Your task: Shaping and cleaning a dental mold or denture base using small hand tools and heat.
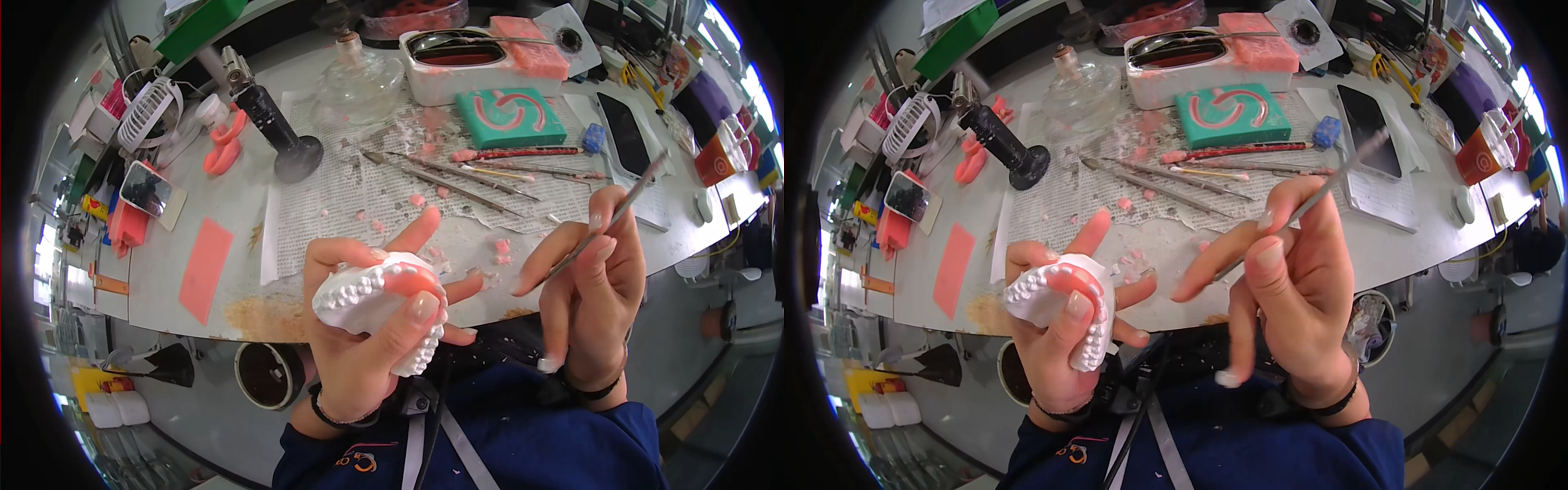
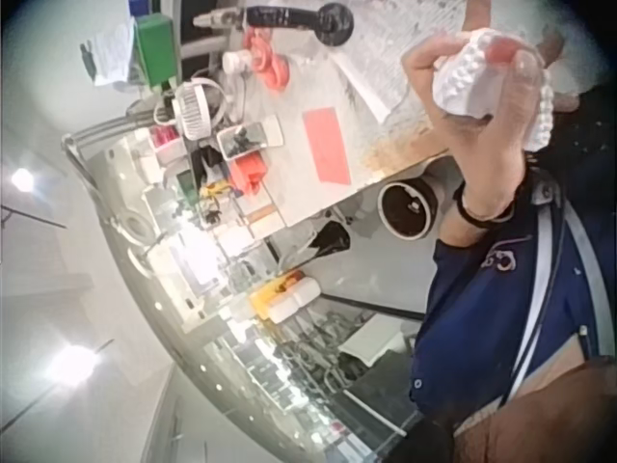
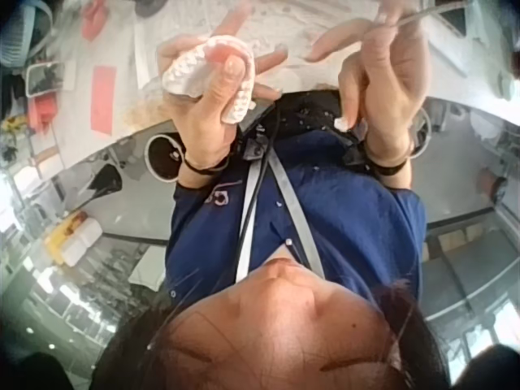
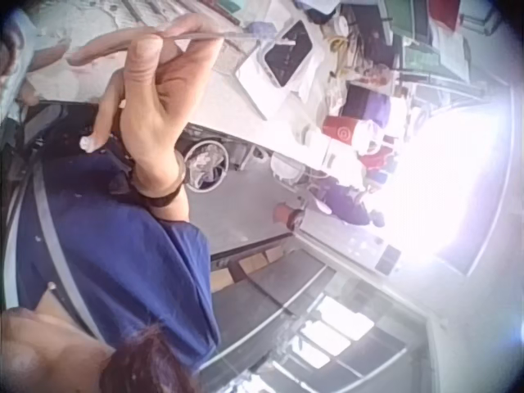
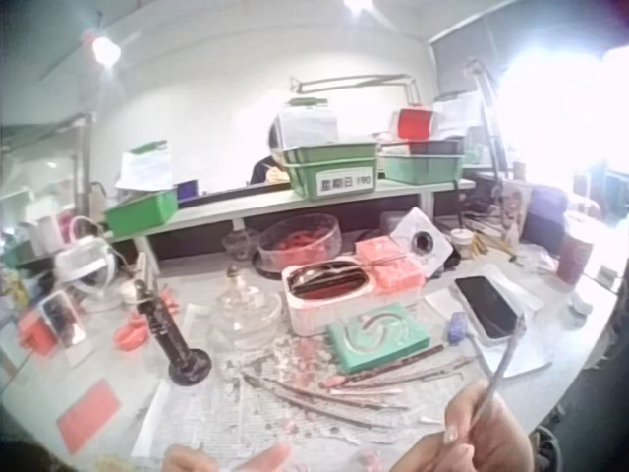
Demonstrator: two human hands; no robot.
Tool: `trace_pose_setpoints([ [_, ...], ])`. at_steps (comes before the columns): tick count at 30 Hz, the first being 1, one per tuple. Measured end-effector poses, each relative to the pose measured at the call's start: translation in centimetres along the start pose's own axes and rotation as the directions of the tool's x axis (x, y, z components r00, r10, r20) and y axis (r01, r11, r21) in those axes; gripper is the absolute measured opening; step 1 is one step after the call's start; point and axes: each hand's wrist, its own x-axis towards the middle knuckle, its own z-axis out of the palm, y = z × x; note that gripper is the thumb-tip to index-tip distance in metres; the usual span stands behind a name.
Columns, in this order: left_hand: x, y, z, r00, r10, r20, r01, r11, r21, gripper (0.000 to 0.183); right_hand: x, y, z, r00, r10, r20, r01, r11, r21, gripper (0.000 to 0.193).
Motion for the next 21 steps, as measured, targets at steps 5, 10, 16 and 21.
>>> trace_pose_setpoints([
  [5, 0.2, -0.1, 0.2, 0.999, -0.046, 0.025, 0.047, 0.999, -0.020, 0.037, 0.4, 1.7, 0.6, 0.979, -0.203, -0.023, 0.187, 0.936, -0.298, 0.030],
  [10, 0.1, -0.6, -0.1, 0.998, -0.027, 0.049, 0.030, 0.998, -0.062, 0.033, 0.3, 1.6, 1.7, 0.963, -0.264, -0.053, 0.236, 0.921, -0.310, 0.039],
  [16, 0.3, -1.4, -1.4, 0.989, 0.022, 0.144, -0.018, 0.999, -0.032, 0.038, 0.3, 1.9, -0.2, 0.855, -0.362, 0.373, 0.518, 0.648, -0.558, 0.042],
  [21, 0.3, -0.6, -1.8, 0.966, -0.041, 0.254, 0.073, 0.990, -0.118, 0.044, 1.3, 2.0, 0.1, 0.731, -0.417, 0.540, 0.682, 0.449, -0.577, 0.034],
])
